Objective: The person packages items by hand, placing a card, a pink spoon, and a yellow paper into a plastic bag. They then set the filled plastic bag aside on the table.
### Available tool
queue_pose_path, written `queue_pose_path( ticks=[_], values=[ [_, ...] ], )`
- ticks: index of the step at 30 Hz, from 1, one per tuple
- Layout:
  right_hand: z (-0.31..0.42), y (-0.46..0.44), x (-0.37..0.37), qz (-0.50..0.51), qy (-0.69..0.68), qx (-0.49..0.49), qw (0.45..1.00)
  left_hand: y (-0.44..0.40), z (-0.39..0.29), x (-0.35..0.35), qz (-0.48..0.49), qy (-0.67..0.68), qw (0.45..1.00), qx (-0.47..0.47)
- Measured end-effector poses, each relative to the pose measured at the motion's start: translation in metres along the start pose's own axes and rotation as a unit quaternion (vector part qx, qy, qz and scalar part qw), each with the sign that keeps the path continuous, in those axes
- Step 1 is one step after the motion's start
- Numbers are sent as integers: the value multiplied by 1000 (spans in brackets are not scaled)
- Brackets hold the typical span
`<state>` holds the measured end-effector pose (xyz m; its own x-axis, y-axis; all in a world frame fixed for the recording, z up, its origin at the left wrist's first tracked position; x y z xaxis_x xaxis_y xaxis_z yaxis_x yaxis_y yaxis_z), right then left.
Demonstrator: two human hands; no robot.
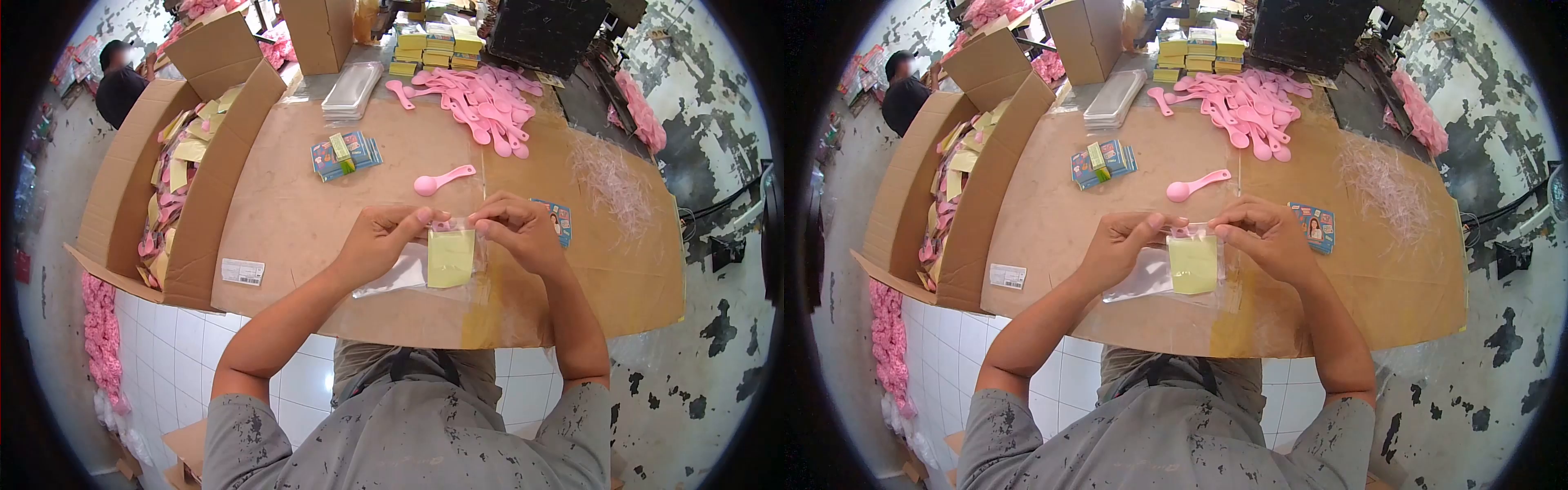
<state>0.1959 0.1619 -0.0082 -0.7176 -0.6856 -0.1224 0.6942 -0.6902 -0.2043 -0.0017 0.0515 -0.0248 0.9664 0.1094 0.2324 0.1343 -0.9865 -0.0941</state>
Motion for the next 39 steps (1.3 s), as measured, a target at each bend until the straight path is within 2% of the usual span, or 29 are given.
queue_pose_path(
  ticks=[2,6,9,12,15,17,21,24,27,29,32,33,35,37,38,39],
  values=[
    [-3,0,0,-1,9,8,1000,-1,4,1,-3,-48,999,-4],
    [-2,0,-2,-3,37,27,999,-2,8,0,6,-62,997,-34],
    [-8,0,-3,-4,25,19,1000,-3,6,1,11,-72,997,-35],
    [-6,1,-1,-7,-10,55,998,-2,4,3,11,-80,996,-36],
    [-10,0,-3,5,23,24,999,-2,4,3,13,-73,997,-37],
    [-11,0,-1,-26,4,37,999,-1,4,3,11,-68,997,-37],
    [10,7,18,-12,0,-4,1000,-2,2,-2,-14,-74,997,1],
    [-5,7,19,67,57,55,995,-2,-2,-5,-22,-62,998,15],
    [5,4,19,28,-48,52,997,-3,-8,-1,-49,-14,997,50],
    [8,2,17,19,-23,31,999,0,-15,7,-71,20,994,80],
    [15,0,13,6,-23,6,1000,2,-8,0,50,-80,995,-25],
    [17,-1,12,3,-29,0,1000,1,-12,-6,44,-75,996,-25],
    [26,-6,-10,-33,91,-37,995,-3,-21,-21,33,-66,997,-25],
    [33,-6,-41,-69,212,-57,973,-5,-40,-62,-142,-45,985,83],
    [36,-5,-57,-87,271,-59,957,-4,-55,-77,-236,51,955,173],
    [38,-1,-73,-104,329,-61,937,1,-71,-86,-324,145,898,259]
  ],
)
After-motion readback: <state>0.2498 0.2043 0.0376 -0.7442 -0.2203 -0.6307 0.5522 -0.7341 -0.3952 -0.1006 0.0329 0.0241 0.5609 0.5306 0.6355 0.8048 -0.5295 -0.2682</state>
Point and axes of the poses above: each hand's wrist, its own y-axis away from the middle knuckle, its own x-axis out of the palm, z = x × y, the point moved 5 cm from there along -y, towards the middle knuckle, and after that the axes turned 7 degrees about -z, right-handed, at the moved point
